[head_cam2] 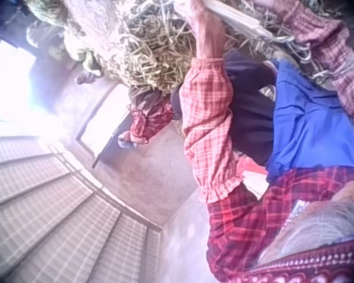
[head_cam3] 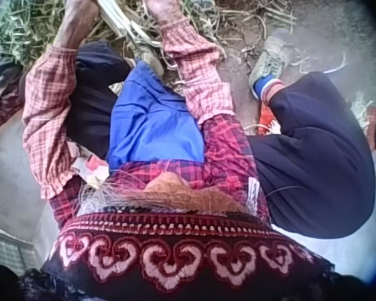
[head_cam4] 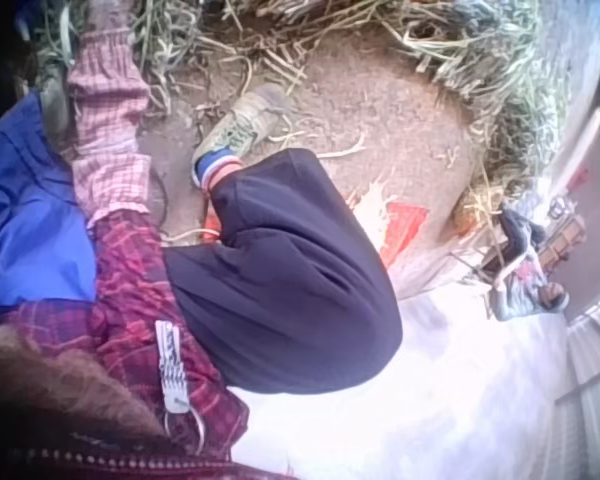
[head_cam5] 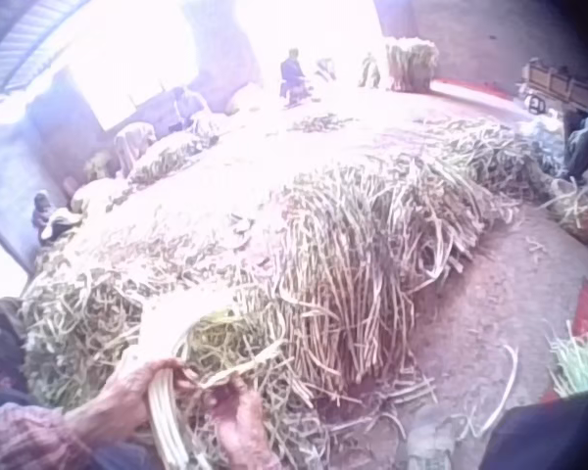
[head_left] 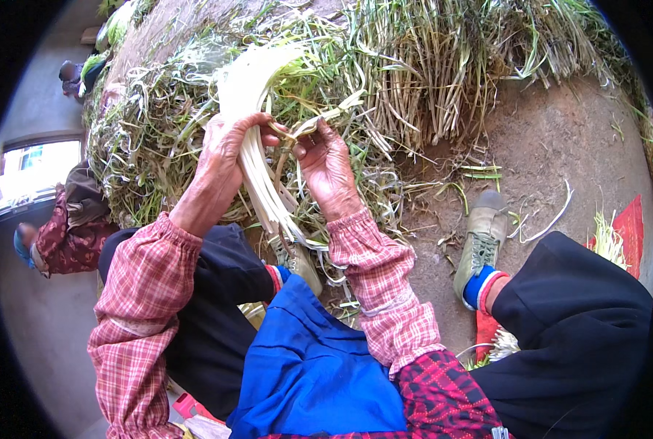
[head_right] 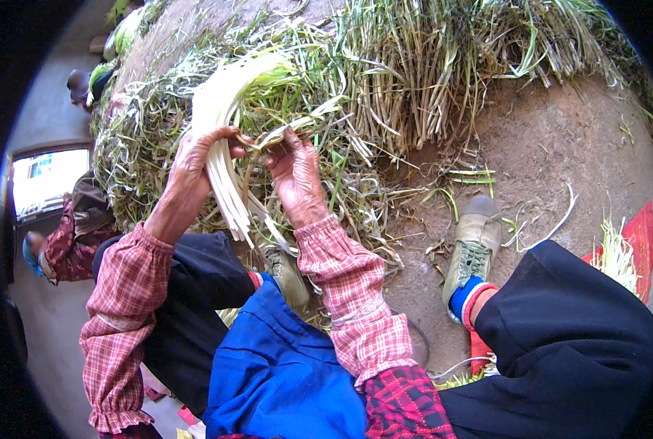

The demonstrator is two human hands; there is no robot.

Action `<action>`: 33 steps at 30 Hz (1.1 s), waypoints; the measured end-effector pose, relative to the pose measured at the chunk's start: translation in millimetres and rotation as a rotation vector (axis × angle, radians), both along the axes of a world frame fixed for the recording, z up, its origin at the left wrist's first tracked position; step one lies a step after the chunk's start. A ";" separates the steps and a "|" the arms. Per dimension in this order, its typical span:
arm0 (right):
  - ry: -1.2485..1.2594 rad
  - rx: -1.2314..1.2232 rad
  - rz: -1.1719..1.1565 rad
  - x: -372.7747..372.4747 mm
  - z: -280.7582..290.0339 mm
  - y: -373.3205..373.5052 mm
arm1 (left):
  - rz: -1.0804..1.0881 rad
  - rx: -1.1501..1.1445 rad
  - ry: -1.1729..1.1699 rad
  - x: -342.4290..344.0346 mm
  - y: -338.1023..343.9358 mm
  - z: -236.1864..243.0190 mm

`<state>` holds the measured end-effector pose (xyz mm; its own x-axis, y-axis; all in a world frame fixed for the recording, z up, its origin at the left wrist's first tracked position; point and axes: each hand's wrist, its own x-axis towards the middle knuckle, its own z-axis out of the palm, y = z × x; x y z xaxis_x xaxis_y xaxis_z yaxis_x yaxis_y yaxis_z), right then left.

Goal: The person sits on the floor and peels the outer layers off long, pale vegetable stalks by hand. They hold each stalk, strip away the fibrous layers, and drop the peeled pieces into a growing pile on the floor.

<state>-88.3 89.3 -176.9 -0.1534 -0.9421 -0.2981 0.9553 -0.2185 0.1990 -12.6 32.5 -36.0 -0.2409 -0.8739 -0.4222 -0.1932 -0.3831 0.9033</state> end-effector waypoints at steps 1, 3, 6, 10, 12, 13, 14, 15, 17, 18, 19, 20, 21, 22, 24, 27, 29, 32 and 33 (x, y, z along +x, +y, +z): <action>0.005 0.009 -0.017 -3.0 -1.3 -0.5 | 0.017 -0.008 -0.009 0.6 -1.9 -1.0; -0.012 0.043 -0.033 -9.8 -4.4 -0.2 | -0.011 -0.022 -0.038 5.7 -6.0 -1.7; -0.006 0.044 -0.081 -24.5 -14.2 1.6 | -0.023 -0.005 -0.041 5.3 -3.6 2.4; 0.025 0.142 -0.140 -37.2 -28.4 5.3 | -0.022 -0.016 0.002 13.5 -5.8 4.4; -0.023 0.253 -0.171 -51.9 -34.4 14.8 | 0.106 -0.055 -0.035 19.8 -6.8 5.3; 0.003 0.203 -0.241 -66.6 -58.6 20.6 | 0.133 -0.026 -0.021 23.6 -13.5 5.2; 0.128 0.228 -0.213 -73.3 -64.3 23.1 | 0.079 -0.016 0.009 32.9 -20.4 8.2; 0.186 0.221 -0.187 -76.2 -69.6 23.9 | 0.073 -0.062 -0.027 37.3 -24.4 8.6; 0.265 0.195 -0.141 -75.1 -56.9 21.9 | 0.091 -0.161 -0.116 37.4 -19.2 17.4; 0.289 0.179 -0.133 -71.8 -50.5 19.2 | 0.080 -0.191 -0.098 38.9 -18.7 16.1; 0.373 0.129 -0.098 -67.3 -39.9 17.0 | 0.058 -0.221 -0.085 41.1 -18.5 17.0; 0.435 0.155 -0.065 -62.1 -28.9 15.5 | 0.034 -0.252 -0.070 42.6 -18.3 16.3; 0.492 0.145 -0.030 -55.6 -18.1 13.6 | 0.004 -0.264 -0.117 52.6 -24.7 11.9; 0.558 0.143 0.002 -53.7 -11.7 13.1 | -0.045 -0.254 -0.169 45.0 -21.9 14.0; 0.661 0.145 0.089 -51.3 -6.3 13.0 | -0.127 -0.178 -0.117 28.3 -11.5 15.7; 0.773 0.144 0.163 -45.6 19.9 16.3 | -0.188 -0.055 -0.086 16.6 -0.5 10.0; 0.803 0.149 0.189 -42.8 23.0 15.1 | -0.195 -0.013 -0.117 9.4 3.8 4.5; 0.869 0.206 0.177 -33.6 31.0 11.5 | -0.254 0.023 -0.289 10.0 6.4 5.1; 0.859 0.197 0.159 -30.7 34.5 10.8 | -0.263 0.014 -0.244 11.1 7.0 3.8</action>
<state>-119.0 100.1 -142.4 -0.2704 -0.9151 -0.2992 0.7796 -0.0258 -0.6258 -1.4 39.5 -32.2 -0.3475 -0.7892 -0.5064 -0.4966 -0.3032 0.8133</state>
